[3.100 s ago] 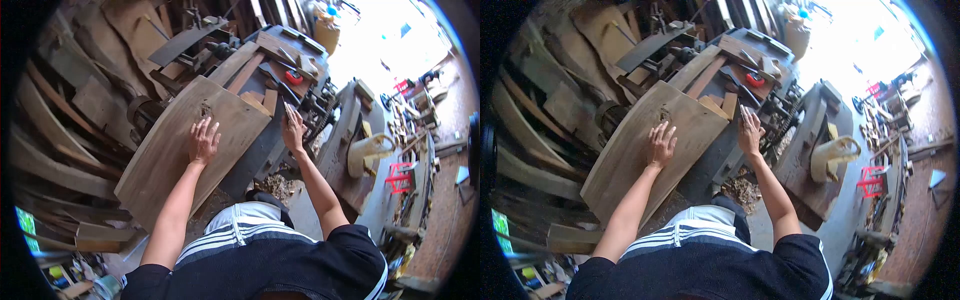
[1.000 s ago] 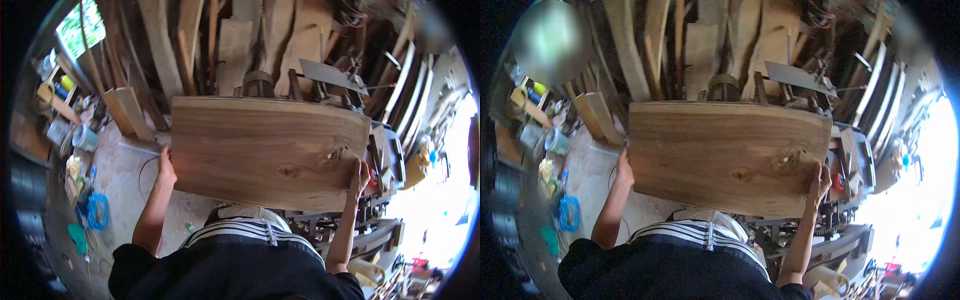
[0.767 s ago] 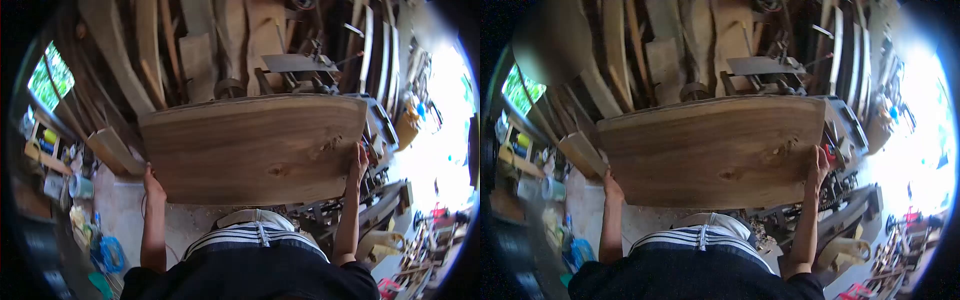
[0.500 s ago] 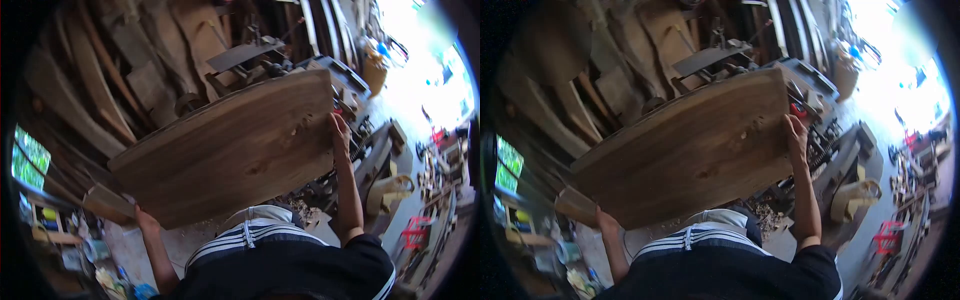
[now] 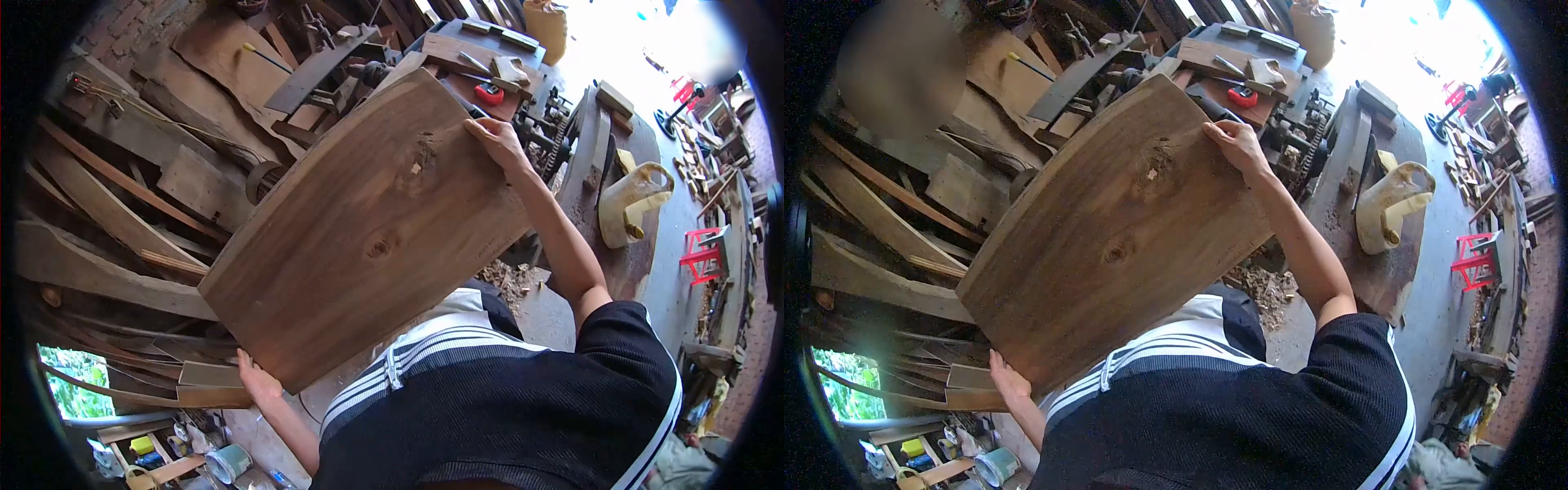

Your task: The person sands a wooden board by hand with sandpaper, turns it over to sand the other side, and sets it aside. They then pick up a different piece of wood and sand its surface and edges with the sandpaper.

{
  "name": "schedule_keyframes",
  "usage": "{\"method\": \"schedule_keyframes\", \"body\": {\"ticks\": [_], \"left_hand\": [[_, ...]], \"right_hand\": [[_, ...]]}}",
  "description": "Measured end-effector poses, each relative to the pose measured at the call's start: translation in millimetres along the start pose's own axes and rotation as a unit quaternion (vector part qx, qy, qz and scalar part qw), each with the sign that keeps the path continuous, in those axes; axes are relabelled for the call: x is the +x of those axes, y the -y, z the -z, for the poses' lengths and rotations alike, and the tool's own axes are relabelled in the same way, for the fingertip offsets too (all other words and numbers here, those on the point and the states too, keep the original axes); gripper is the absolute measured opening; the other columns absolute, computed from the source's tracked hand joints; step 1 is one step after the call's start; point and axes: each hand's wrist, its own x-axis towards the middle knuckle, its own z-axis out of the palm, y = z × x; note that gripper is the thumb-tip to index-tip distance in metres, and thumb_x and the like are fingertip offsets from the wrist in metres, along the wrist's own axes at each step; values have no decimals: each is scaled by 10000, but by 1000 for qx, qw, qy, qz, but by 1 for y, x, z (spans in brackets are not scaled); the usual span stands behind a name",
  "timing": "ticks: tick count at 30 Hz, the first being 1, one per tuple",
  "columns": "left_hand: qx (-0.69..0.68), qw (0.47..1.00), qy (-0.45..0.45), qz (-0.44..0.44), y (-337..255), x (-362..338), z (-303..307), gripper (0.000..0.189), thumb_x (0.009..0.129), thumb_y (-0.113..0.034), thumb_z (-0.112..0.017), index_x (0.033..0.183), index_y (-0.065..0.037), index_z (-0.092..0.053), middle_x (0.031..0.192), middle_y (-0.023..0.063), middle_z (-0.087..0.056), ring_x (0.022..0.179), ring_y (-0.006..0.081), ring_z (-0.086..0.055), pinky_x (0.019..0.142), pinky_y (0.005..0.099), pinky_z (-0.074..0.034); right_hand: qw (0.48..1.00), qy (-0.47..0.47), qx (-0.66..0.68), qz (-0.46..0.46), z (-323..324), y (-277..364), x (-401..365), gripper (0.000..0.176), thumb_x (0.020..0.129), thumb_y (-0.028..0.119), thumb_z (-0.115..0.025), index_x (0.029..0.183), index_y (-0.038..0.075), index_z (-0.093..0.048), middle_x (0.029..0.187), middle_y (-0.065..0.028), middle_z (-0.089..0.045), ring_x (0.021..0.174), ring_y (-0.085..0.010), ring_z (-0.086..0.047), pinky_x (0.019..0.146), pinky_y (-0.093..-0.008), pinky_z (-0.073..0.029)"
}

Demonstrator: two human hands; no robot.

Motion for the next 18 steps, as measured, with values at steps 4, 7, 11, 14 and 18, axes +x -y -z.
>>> {"method": "schedule_keyframes", "body": {"ticks": [4, 7, 11, 14, 18], "left_hand": [[-16, 998, -46, 28, 0, -11, -20, 701, 954, -496, -499, 1466, -54, -315, 1537, 89, -272, 1374, 257, -322, 1133, 441, -257], [-24, 999, -40, 22, 7, 1, -13, 628, 966, -453, -500, 1428, -43, -381, 1483, 93, -374, 1347, 244, -365, 1113, 420, -294], [-37, 999, 15, -37, 6, 18, -5, 536, 1003, -421, -398, 1378, -42, -443, 1399, 84, -482, 1275, 253, -451, 1091, 427, -329], [-144, 987, -25, -68, -37, 15, -31, 516, 1013, -419, -344, 1360, -58, -468, 1379, 90, -502, 1247, 263, -478, 1082, 428, -341], [-230, 945, -78, -219, -97, 23, -78, 474, 1013, -425, -316, 1236, -61, -523, 1278, 128, -536, 1151, 247, -508, 1017, 399, -378]], "right_hand": [[999, -9, -38, 23, 1, -6, -6, 384, 936, 379, -620, 1055, 22, -700, 809, 24, -646, 751, -46, -540, 708, -230, -449], [998, -2, 19, -58, 5, -8, -11, 378, 952, 399, -586, 985, 49, -727, 715, 91, -535, 641, -33, -426, 568, -237, -350], [993, -89, 50, -61, 14, 2, -7, 495, 951, 484, -561, 984, 18, -726, 728, 62, -564, 671, -48, -445, 620, -227, -375], [978, -132, 155, 42, 19, 42, -2, 563, 970, 531, -486, 1004, 12, -703, 885, -18, -647, 772, -103, -525, 769, -265, -435], [912, -154, 363, 108, 14, 69, 20, 525, 993, 487, -433, 1134, 19, -625, 1049, -77, -640, 890, -166, -575, 856, -337, -467]]}}
